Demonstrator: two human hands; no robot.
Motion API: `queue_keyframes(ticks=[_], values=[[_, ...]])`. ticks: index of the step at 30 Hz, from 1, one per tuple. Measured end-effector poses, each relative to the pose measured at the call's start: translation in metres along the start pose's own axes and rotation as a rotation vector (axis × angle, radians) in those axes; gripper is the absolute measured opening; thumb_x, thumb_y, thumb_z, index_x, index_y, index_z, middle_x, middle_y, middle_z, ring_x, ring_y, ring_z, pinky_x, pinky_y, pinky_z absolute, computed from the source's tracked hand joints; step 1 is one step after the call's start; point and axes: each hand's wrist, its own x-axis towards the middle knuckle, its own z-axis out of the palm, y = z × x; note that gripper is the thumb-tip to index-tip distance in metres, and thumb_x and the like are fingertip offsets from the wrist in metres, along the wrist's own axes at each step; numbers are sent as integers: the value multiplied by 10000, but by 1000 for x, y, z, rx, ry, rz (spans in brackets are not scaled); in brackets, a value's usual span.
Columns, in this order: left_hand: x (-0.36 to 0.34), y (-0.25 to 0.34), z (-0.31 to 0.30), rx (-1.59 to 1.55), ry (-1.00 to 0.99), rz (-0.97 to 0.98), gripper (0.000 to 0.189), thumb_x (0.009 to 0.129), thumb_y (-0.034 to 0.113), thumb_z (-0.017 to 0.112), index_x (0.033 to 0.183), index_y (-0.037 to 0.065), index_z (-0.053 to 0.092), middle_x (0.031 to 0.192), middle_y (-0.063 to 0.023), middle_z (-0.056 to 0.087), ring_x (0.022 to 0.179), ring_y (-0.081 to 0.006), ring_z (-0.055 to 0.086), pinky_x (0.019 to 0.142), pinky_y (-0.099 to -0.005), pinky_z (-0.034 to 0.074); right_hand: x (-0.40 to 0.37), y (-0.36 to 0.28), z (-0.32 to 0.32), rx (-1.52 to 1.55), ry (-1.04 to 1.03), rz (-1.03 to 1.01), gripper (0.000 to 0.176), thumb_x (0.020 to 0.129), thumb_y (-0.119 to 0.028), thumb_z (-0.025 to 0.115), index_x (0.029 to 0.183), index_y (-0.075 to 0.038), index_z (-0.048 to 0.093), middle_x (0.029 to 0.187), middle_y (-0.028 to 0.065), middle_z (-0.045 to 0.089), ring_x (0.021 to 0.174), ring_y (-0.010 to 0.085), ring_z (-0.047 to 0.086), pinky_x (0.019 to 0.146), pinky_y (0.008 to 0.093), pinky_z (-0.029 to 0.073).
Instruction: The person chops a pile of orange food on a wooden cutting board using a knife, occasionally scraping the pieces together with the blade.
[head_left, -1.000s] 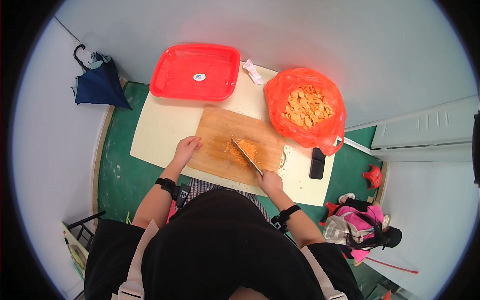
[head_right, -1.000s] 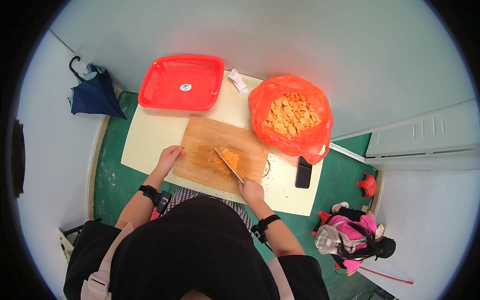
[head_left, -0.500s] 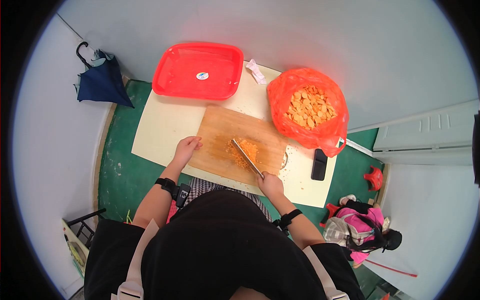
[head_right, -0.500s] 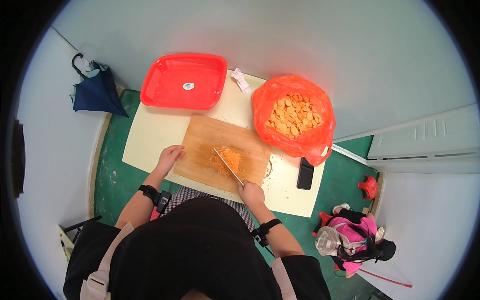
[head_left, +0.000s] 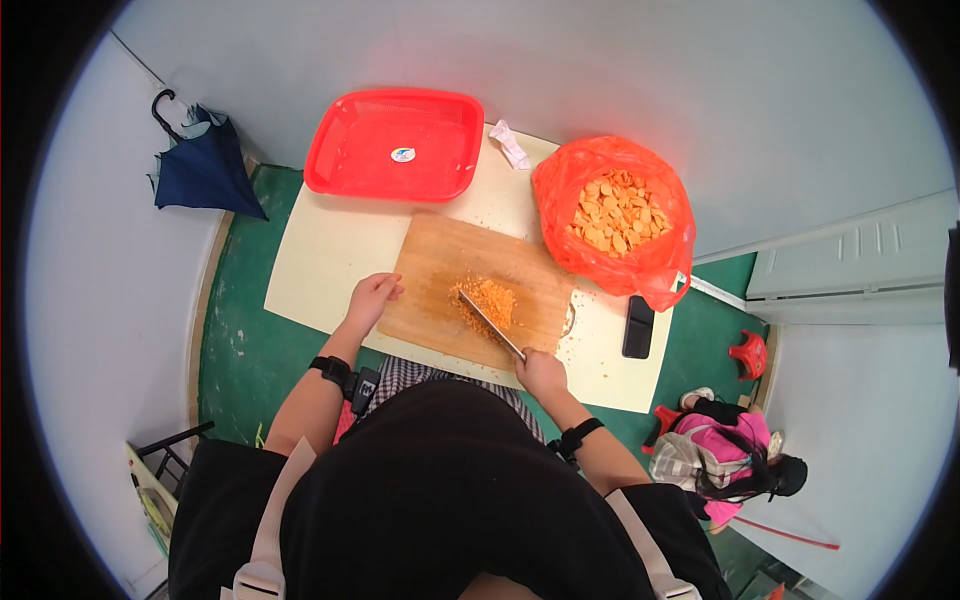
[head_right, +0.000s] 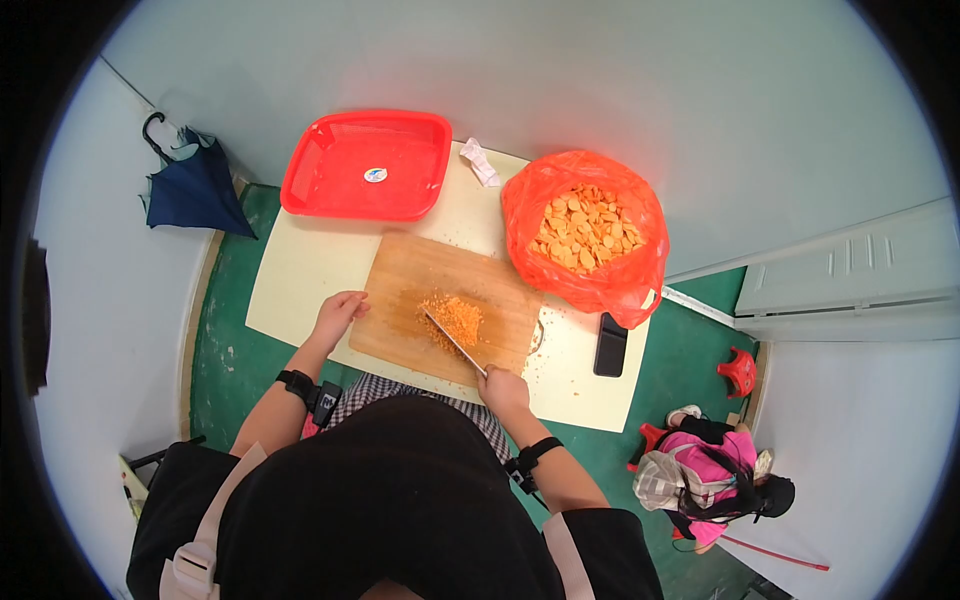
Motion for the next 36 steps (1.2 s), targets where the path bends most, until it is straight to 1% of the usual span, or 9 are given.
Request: queue_keyframes(ticks=[4,6,13,16,19,26,28,31,36], values=[[1,1,0,-1,11,-13,284,879,202,510,1009,-37,593,833,-96,644,742,-128,597,697,-236,476,-6,-7,-11,0,-13,-11,343,863,-343,439,791,-42,587,704,180,619,665,332,615,615,427,499],[2,-3,-2,-10,-10,26,289,878,212,516,1007,-34,595,834,-97,644,742,-130,598,698,-238,477,-9,-12,-12,13,-13,-34,342,863,-343,441,794,-41,587,705,181,619,666,332,615,616,427,499],[-1,-5,-2,16,5,3,289,878,218,519,1007,-29,597,833,-98,644,729,-132,595,691,-235,476,-2,-2,9,-23,8,-69,329,850,-342,465,778,-46,588,666,188,607,637,345,608,603,439,495],[-1,-2,-2,-27,9,-10,290,878,220,518,1009,-27,598,833,-95,644,731,-127,590,694,-232,473,-1,-5,-1,-44,-49,-51,338,860,-347,453,800,-45,593,695,177,618,659,330,614,625,425,498],[-7,1,-4,11,15,1,293,879,222,516,1013,-26,598,835,-96,644,730,-126,588,698,-233,472,-3,-9,-5,20,-13,2,335,858,-344,456,788,-47,595,698,175,620,658,329,616,619,425,498],[-8,1,-3,20,9,-24,292,883,217,510,1023,-26,594,838,-95,643,744,-125,586,703,-232,469,-1,-5,-3,-16,-1,-12,339,847,-357,470,778,-49,595,676,182,612,648,341,610,615,434,494],[-8,2,-3,20,7,-33,292,884,215,508,1024,-26,593,842,-96,643,749,-124,585,705,-231,468,-2,-8,-2,57,33,22,341,848,-361,469,786,-52,600,675,182,611,648,341,610,614,431,496],[-9,-1,-3,13,11,-31,292,886,214,508,1025,-29,591,850,-99,643,748,-127,587,705,-234,470,-1,-7,2,-9,-21,7,338,849,-360,470,795,-54,604,683,179,614,656,337,612,614,430,497],[-7,-6,-6,18,-6,-3,286,890,204,499,1022,-33,590,850,-98,643,748,-123,585,706,-237,468,-2,-10,-3,13,-4,38,336,850,-358,467,792,-56,603,698,179,617,671,332,615,623,428,497]])
